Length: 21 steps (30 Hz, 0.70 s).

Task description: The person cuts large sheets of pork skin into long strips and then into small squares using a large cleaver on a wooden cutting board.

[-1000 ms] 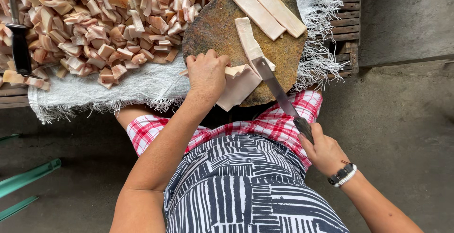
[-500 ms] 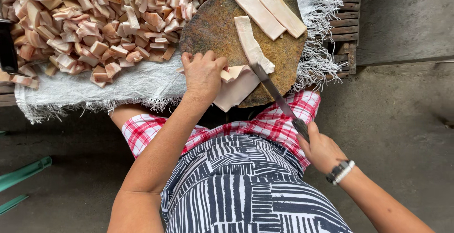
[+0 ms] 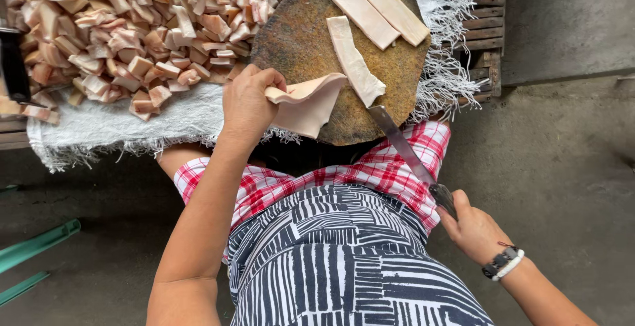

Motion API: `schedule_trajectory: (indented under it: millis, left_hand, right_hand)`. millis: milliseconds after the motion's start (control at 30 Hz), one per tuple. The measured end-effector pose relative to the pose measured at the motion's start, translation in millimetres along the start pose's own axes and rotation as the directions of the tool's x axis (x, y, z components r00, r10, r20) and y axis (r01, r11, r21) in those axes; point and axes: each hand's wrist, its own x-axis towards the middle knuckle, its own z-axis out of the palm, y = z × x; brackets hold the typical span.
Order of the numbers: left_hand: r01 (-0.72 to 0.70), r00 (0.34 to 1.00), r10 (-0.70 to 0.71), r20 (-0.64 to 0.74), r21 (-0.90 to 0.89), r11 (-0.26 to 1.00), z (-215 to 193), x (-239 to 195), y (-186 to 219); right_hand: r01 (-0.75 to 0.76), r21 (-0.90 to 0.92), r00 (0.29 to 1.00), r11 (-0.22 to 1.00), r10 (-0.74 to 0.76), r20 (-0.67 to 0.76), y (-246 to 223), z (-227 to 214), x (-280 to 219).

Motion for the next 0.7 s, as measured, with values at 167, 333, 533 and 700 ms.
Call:
schedule_trajectory:
  millis: [167, 333, 533, 700]
  left_hand:
    - [0.235, 0.972, -0.193, 0.135, -0.507, 0.829, 9.1, -4.1, -17.8]
    - [0.388, 0.896, -0.368, 0.248, -0.840, 0.379, 48.7, -10.9, -17.2]
    - [0.406, 0.854, -0.517, 0.061, -0.701, 0.586, 78.6, -18.4, 2.4]
    - [0.358, 0.854, -0.521, 0.015, -0.742, 0.566, 75.0, -35.5, 4.0]
  right_hand:
    - [0.131, 0.173, 0.982, 0.976, -0.104, -0.157, -23.4, 4.8, 19.2]
    - [0.213, 0.294, 0.941, 0.932, -0.115, -0.318, -59.8, 0.5, 56.1]
    - [0.191, 0.481, 0.951, 0.855, -0.040, -0.306, -86.1, -11.5, 52.3]
    - [0.194, 0.464, 0.950, 0.864, -0.049, -0.308, -105.0, 8.4, 32.4]
